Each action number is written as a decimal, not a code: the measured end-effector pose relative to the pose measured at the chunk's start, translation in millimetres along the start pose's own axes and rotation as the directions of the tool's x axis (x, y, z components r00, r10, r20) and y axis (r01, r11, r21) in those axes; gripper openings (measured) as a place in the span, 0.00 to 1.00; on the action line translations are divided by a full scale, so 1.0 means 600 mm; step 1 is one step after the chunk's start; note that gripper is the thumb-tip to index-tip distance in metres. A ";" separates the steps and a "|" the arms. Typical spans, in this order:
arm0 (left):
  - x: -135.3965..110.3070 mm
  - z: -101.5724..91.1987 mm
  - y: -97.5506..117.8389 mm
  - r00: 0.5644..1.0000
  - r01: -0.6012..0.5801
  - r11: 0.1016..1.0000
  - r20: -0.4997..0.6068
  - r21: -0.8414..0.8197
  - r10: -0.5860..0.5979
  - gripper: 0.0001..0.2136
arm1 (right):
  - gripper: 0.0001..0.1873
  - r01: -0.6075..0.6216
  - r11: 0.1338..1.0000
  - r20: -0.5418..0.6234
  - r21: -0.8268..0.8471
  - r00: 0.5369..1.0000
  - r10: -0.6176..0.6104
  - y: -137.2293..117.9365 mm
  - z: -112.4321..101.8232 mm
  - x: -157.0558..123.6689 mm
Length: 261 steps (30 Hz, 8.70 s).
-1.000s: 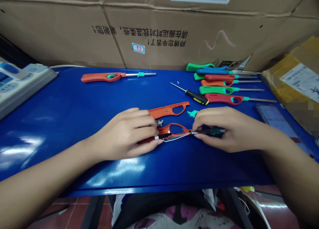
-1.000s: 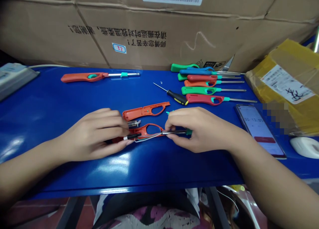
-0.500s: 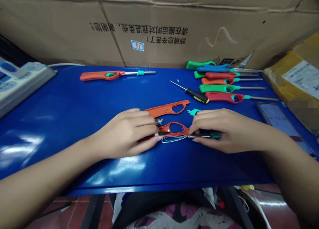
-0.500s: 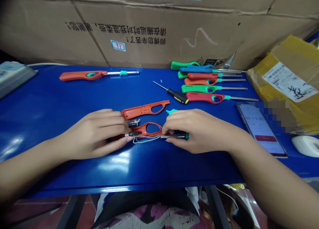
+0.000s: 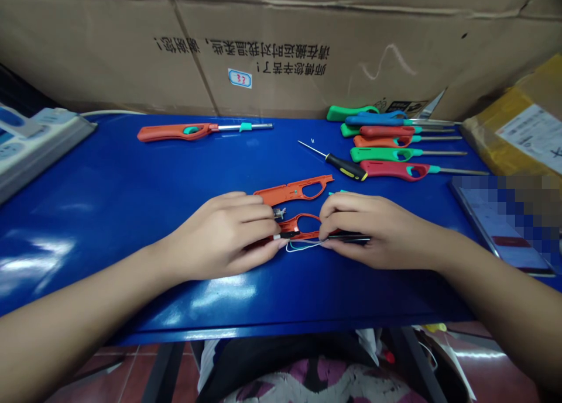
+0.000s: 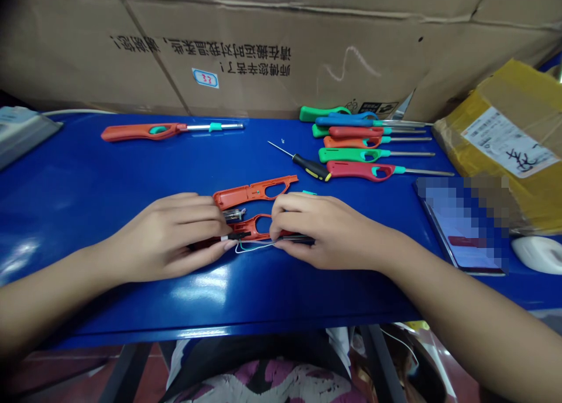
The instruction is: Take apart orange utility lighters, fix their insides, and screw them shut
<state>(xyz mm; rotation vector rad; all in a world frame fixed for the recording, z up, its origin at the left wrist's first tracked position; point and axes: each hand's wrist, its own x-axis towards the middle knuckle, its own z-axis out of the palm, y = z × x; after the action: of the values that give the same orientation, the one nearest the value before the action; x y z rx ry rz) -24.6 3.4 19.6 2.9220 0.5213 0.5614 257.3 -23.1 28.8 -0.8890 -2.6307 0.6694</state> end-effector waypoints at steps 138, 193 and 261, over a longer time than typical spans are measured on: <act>0.003 0.026 0.007 0.942 0.189 0.910 -0.194 -0.370 -0.275 0.07 | 0.15 0.057 0.938 -0.009 -0.342 0.998 -0.064 0.005 0.009 -0.003; 0.001 0.021 0.008 0.975 0.181 0.976 0.152 -0.120 -0.162 0.18 | 0.12 -0.004 0.933 -0.080 -0.359 0.996 -0.026 0.011 0.003 -0.004; -0.001 0.022 0.007 0.975 0.183 0.974 0.152 -0.135 -0.162 0.18 | 0.11 -0.056 0.996 -0.060 -0.075 0.997 0.052 0.011 -0.002 -0.004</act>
<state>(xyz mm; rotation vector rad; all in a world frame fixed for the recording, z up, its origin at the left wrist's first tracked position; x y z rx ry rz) -18.5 -1.4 8.1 2.7158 0.6761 0.3533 262.9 -19.8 26.4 -0.9893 -2.6049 0.5498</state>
